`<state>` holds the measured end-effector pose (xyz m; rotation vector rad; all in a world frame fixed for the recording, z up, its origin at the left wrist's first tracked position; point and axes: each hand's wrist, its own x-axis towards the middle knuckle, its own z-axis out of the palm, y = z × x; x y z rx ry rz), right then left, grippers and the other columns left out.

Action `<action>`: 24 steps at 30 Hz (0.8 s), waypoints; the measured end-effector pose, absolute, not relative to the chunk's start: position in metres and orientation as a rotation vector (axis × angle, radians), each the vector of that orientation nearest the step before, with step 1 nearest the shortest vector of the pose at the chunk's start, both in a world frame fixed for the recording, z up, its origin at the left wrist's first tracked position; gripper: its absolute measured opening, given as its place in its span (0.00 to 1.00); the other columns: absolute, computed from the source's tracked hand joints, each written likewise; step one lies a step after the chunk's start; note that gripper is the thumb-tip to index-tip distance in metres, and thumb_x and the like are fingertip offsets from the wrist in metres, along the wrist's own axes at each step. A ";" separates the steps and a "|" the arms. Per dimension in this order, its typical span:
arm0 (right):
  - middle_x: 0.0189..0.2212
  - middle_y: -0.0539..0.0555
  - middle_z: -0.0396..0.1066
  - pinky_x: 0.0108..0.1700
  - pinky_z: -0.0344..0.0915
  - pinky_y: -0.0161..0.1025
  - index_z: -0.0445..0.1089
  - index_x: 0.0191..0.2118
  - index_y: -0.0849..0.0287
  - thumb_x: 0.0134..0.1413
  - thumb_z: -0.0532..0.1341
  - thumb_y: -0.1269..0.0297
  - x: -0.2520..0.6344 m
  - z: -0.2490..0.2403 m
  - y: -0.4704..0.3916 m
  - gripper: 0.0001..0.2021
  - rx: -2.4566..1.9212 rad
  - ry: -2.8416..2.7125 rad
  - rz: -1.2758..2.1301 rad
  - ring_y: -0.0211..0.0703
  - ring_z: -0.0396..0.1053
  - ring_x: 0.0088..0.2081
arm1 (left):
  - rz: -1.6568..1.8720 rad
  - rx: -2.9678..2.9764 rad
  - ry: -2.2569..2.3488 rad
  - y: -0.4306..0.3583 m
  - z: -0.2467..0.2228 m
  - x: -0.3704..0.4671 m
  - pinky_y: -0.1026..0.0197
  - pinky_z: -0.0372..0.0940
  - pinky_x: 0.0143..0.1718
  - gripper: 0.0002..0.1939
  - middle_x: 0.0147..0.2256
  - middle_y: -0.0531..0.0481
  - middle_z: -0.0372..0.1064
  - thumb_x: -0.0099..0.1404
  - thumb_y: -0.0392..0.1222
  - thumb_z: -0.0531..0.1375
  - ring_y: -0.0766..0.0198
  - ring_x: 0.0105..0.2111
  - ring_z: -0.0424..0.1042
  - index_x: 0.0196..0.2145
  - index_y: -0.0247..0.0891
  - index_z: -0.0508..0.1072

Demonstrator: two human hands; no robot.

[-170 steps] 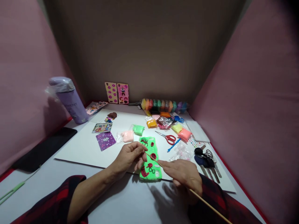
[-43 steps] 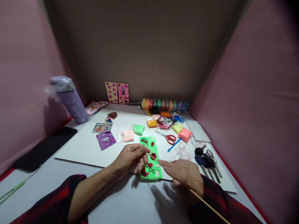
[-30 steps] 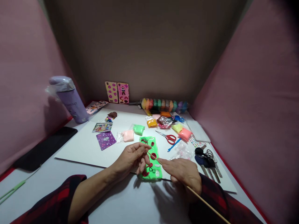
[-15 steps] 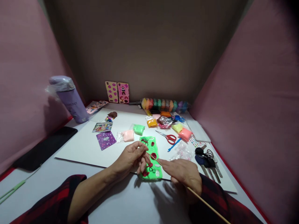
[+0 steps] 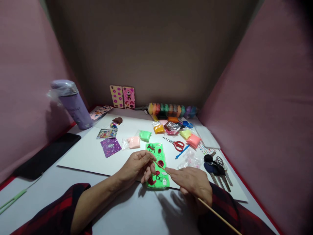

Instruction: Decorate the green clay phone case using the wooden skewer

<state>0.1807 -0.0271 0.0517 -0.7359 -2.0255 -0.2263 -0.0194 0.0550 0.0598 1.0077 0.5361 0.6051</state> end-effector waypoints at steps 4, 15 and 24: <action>0.44 0.59 0.75 0.31 0.70 0.38 0.64 0.51 0.60 0.64 0.48 0.63 0.181 0.051 -0.026 0.15 -0.752 -2.026 -0.227 0.40 0.75 0.36 | 0.608 1.011 0.533 0.055 0.059 -0.019 0.67 0.63 0.18 0.16 0.21 0.51 0.69 0.62 0.50 0.58 0.75 0.11 0.60 0.33 0.32 0.68; 0.43 0.59 0.75 0.31 0.69 0.38 0.65 0.50 0.61 0.64 0.47 0.63 0.180 0.054 -0.028 0.15 -0.750 -2.037 -0.239 0.40 0.75 0.36 | 0.593 1.012 0.517 0.053 0.059 -0.020 0.65 0.62 0.21 0.15 0.17 0.54 0.65 0.62 0.47 0.59 0.74 0.13 0.58 0.36 0.30 0.73; 0.43 0.58 0.75 0.32 0.70 0.38 0.64 0.51 0.60 0.64 0.47 0.63 0.181 0.053 -0.028 0.15 -0.746 -2.047 -0.247 0.40 0.75 0.37 | 0.654 0.949 0.581 0.054 0.064 -0.019 0.69 0.54 0.17 0.14 0.21 0.54 0.65 0.58 0.46 0.63 0.75 0.15 0.59 0.36 0.32 0.70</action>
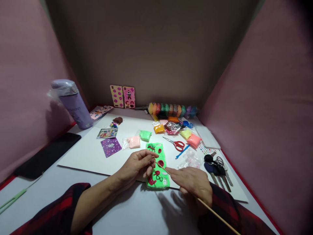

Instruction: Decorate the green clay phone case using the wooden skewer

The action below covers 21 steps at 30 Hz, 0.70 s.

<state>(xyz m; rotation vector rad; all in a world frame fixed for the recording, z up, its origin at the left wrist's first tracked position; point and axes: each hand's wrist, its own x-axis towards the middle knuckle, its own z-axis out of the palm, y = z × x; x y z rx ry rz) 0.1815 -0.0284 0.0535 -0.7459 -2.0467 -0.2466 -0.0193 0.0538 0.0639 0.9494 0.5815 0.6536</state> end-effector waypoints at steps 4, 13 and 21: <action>0.43 0.58 0.75 0.32 0.70 0.37 0.64 0.51 0.59 0.64 0.46 0.62 0.180 0.053 -0.028 0.15 -0.780 -2.052 -0.240 0.39 0.75 0.35 | 0.642 0.973 0.565 0.052 0.065 -0.018 0.69 0.54 0.17 0.12 0.18 0.56 0.64 0.60 0.45 0.62 0.74 0.14 0.58 0.33 0.33 0.68; 0.42 0.59 0.75 0.31 0.69 0.38 0.64 0.49 0.61 0.65 0.46 0.63 0.179 0.056 -0.030 0.15 -0.768 -2.036 -0.244 0.40 0.75 0.36 | 0.689 0.951 0.541 0.056 0.061 -0.019 0.70 0.51 0.15 0.10 0.24 0.54 0.67 0.61 0.43 0.61 0.76 0.14 0.59 0.35 0.34 0.66; 0.43 0.60 0.75 0.31 0.68 0.38 0.65 0.49 0.61 0.65 0.47 0.63 0.178 0.053 -0.028 0.15 -0.773 -2.030 -0.221 0.40 0.74 0.35 | 0.666 0.976 0.551 0.053 0.064 -0.018 0.69 0.57 0.19 0.10 0.22 0.53 0.68 0.60 0.41 0.62 0.75 0.15 0.61 0.34 0.32 0.67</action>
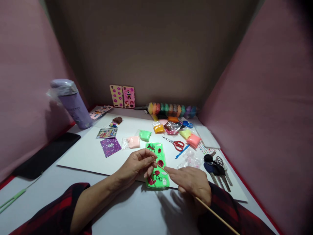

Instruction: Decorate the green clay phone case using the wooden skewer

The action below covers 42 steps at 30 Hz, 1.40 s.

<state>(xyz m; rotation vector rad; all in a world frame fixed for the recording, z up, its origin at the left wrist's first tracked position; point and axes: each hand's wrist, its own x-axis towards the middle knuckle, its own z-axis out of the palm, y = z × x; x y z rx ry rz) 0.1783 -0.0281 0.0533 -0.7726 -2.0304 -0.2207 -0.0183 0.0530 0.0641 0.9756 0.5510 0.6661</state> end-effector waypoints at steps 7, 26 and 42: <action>0.41 0.59 0.76 0.31 0.68 0.37 0.65 0.48 0.60 0.65 0.45 0.63 0.178 0.056 -0.029 0.15 -0.762 -2.033 -0.227 0.40 0.75 0.35 | 0.667 0.969 0.549 0.055 0.061 -0.019 0.70 0.56 0.16 0.10 0.26 0.50 0.70 0.61 0.42 0.61 0.74 0.15 0.62 0.35 0.32 0.68; 0.42 0.59 0.75 0.31 0.68 0.38 0.66 0.48 0.62 0.65 0.46 0.63 0.180 0.055 -0.030 0.15 -0.755 -2.022 -0.228 0.40 0.74 0.34 | 0.626 0.957 0.540 0.059 0.055 -0.021 0.69 0.58 0.19 0.09 0.22 0.50 0.70 0.63 0.42 0.59 0.74 0.14 0.62 0.36 0.32 0.69; 0.42 0.59 0.75 0.31 0.68 0.37 0.65 0.49 0.62 0.65 0.46 0.63 0.181 0.056 -0.029 0.15 -0.744 -2.053 -0.250 0.40 0.74 0.35 | 0.668 0.940 0.552 0.059 0.057 -0.019 0.70 0.57 0.17 0.08 0.25 0.51 0.68 0.61 0.40 0.61 0.75 0.16 0.62 0.36 0.32 0.69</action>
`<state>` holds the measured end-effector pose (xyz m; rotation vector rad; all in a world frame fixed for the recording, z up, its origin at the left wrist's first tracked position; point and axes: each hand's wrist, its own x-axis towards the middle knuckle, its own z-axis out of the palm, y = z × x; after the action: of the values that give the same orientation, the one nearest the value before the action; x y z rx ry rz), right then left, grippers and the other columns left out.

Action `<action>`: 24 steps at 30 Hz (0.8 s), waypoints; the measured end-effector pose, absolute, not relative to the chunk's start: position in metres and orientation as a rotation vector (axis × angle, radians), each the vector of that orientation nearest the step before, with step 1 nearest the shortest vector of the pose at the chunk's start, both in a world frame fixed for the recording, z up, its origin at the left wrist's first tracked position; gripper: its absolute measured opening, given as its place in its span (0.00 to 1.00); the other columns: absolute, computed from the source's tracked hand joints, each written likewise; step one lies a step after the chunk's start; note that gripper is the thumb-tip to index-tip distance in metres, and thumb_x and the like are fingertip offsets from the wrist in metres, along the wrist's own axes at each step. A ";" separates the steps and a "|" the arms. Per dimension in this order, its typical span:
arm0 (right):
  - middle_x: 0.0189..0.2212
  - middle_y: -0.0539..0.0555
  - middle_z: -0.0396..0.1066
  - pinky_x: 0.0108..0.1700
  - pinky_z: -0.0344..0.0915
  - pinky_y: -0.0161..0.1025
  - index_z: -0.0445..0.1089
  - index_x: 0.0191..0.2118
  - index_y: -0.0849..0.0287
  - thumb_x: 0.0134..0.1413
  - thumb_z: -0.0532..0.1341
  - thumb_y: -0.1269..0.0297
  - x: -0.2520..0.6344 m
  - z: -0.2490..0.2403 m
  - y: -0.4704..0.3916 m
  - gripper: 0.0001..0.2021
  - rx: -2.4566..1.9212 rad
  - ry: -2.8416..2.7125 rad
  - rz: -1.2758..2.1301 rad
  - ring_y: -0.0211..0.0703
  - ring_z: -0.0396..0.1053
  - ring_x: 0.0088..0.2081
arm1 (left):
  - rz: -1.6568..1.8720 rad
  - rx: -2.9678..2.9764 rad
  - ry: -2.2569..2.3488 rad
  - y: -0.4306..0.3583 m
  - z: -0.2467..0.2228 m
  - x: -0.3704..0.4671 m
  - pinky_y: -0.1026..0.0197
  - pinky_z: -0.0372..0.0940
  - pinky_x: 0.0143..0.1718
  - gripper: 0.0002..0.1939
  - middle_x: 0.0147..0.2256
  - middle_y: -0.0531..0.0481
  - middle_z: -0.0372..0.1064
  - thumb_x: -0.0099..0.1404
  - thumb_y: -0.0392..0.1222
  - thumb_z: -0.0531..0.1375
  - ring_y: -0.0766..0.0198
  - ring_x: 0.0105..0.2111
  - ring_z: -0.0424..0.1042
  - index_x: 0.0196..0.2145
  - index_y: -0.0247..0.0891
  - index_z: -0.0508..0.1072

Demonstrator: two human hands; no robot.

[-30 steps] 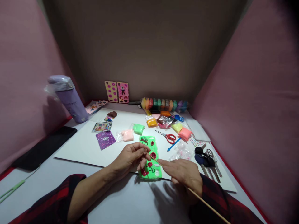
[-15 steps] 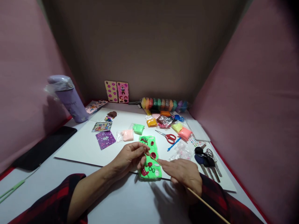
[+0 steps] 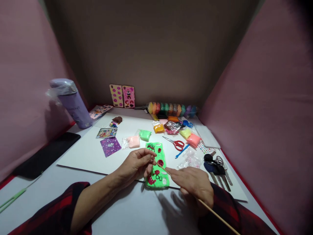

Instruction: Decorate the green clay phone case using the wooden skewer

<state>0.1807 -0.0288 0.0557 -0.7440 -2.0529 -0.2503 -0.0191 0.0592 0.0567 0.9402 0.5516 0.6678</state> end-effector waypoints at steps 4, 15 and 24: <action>0.42 0.60 0.75 0.30 0.68 0.37 0.66 0.48 0.62 0.64 0.47 0.63 0.178 0.055 -0.029 0.15 -0.765 -2.023 -0.226 0.40 0.74 0.34 | 0.645 0.974 0.560 0.058 0.054 -0.020 0.69 0.57 0.18 0.08 0.22 0.52 0.68 0.62 0.41 0.60 0.74 0.15 0.61 0.36 0.32 0.69; 0.42 0.58 0.75 0.31 0.69 0.37 0.64 0.50 0.60 0.65 0.45 0.63 0.178 0.058 -0.031 0.16 -0.763 -2.050 -0.240 0.39 0.74 0.34 | 0.635 0.988 0.574 0.058 0.056 -0.021 0.68 0.58 0.19 0.11 0.18 0.54 0.66 0.59 0.43 0.62 0.73 0.14 0.61 0.36 0.32 0.70; 0.43 0.60 0.75 0.28 0.66 0.38 0.65 0.49 0.62 0.64 0.48 0.64 0.178 0.055 -0.029 0.15 -0.773 -2.064 -0.205 0.40 0.73 0.31 | 0.623 0.967 0.588 0.057 0.057 -0.020 0.69 0.58 0.19 0.11 0.17 0.54 0.66 0.59 0.42 0.63 0.73 0.14 0.61 0.37 0.32 0.71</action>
<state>0.1780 -0.0287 0.0553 -0.7728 -2.0638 -0.2050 -0.0203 0.0567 0.0569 0.9671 0.5884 0.6235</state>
